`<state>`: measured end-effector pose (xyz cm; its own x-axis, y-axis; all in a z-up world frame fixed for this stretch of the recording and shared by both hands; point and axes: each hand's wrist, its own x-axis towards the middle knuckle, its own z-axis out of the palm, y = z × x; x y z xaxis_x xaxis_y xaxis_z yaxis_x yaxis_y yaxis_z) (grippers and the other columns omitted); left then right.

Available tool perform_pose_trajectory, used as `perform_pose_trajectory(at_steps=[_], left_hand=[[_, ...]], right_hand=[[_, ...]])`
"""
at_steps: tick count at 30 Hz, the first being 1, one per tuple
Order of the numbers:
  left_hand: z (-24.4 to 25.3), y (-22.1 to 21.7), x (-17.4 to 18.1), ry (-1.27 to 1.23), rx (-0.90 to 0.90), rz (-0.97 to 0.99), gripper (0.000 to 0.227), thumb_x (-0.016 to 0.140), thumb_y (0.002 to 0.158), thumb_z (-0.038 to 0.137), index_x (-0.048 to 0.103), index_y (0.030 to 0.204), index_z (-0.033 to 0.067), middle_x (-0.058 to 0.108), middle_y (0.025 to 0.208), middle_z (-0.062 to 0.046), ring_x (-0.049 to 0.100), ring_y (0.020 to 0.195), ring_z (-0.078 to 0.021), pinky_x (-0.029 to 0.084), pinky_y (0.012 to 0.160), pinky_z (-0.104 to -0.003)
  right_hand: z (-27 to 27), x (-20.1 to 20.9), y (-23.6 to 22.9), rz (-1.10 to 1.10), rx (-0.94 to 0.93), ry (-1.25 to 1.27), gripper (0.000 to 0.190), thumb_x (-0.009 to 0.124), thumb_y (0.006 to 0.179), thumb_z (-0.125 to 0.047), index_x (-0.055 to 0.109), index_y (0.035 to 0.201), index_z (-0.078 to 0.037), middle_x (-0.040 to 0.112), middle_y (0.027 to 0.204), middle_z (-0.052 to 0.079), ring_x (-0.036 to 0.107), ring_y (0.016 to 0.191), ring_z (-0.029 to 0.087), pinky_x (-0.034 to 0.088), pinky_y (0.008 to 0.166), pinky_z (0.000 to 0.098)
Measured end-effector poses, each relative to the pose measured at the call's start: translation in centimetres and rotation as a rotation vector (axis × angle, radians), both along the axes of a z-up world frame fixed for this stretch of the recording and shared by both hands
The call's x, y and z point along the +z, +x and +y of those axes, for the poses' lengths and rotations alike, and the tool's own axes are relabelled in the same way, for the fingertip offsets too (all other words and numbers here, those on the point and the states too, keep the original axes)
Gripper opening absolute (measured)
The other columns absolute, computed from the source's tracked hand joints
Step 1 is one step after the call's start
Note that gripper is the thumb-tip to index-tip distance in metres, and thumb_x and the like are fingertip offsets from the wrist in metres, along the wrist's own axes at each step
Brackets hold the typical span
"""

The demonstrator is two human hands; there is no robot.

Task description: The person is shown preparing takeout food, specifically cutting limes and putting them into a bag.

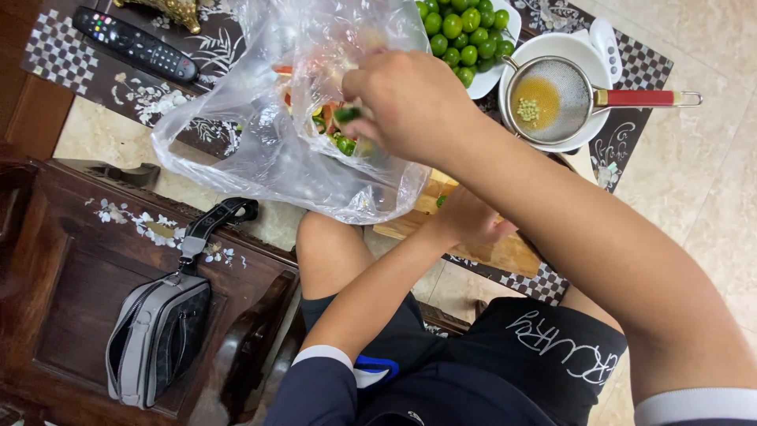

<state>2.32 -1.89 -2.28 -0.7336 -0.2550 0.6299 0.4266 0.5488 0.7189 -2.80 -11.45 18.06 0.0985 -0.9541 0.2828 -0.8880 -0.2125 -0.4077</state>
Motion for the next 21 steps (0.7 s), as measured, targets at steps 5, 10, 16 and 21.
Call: perform_pose_trajectory(at_steps=[5, 10, 16, 21], left_hand=[[-1.3, 0.0, 3.0, 0.046, -0.037, -0.118, 0.034, 0.072, 0.09, 0.019, 0.059, 0.12, 0.0091, 0.062, 0.118, -0.009, 0.067, 0.103, -0.0309, 0.054, 0.094, -0.044], [-2.4, 0.7, 5.8, 0.087, -0.032, -0.188, 0.039, 0.071, 0.089, 0.015, 0.061, 0.126, 0.0107, 0.059, 0.129, -0.008, 0.067, 0.109, -0.0288, 0.055, 0.093, -0.04], [-2.2, -0.2, 5.6, 0.086, -0.005, -0.214, 0.038, 0.072, 0.089, 0.013, 0.061, 0.125, 0.0096, 0.059, 0.129, -0.008, 0.068, 0.11, -0.028, 0.056, 0.093, -0.041], [-2.3, -0.1, 4.8, 0.075, 0.006, -0.214, 0.036, 0.072, 0.089, 0.012, 0.062, 0.122, 0.006, 0.059, 0.128, -0.012, 0.067, 0.106, -0.031, 0.056, 0.092, -0.041]], right_hand=[[1.9, 0.3, -3.9, -0.205, -0.045, -0.171, 0.018, 0.06, 0.102, -0.011, 0.069, 0.115, -0.003, 0.071, 0.106, 0.013, 0.071, 0.1, 0.031, 0.055, 0.089, 0.0419], [4.9, -5.6, -13.0, -0.226, -0.477, 0.033, 0.016, 0.063, 0.105, -0.02, 0.072, 0.109, -0.007, 0.071, 0.097, 0.008, 0.067, 0.087, 0.028, 0.052, 0.08, 0.04], [4.7, -12.0, -14.0, 0.377, -0.422, 0.287, 0.025, 0.079, 0.083, -0.03, 0.078, 0.1, -0.013, 0.069, 0.1, 0.01, 0.064, 0.102, 0.031, 0.044, 0.086, 0.0508], [3.3, -14.8, -13.5, 0.598, -0.494, 0.475, 0.043, 0.076, 0.088, -0.05, 0.077, 0.097, -0.008, 0.069, 0.1, 0.011, 0.063, 0.106, 0.029, 0.039, 0.091, 0.0491]])
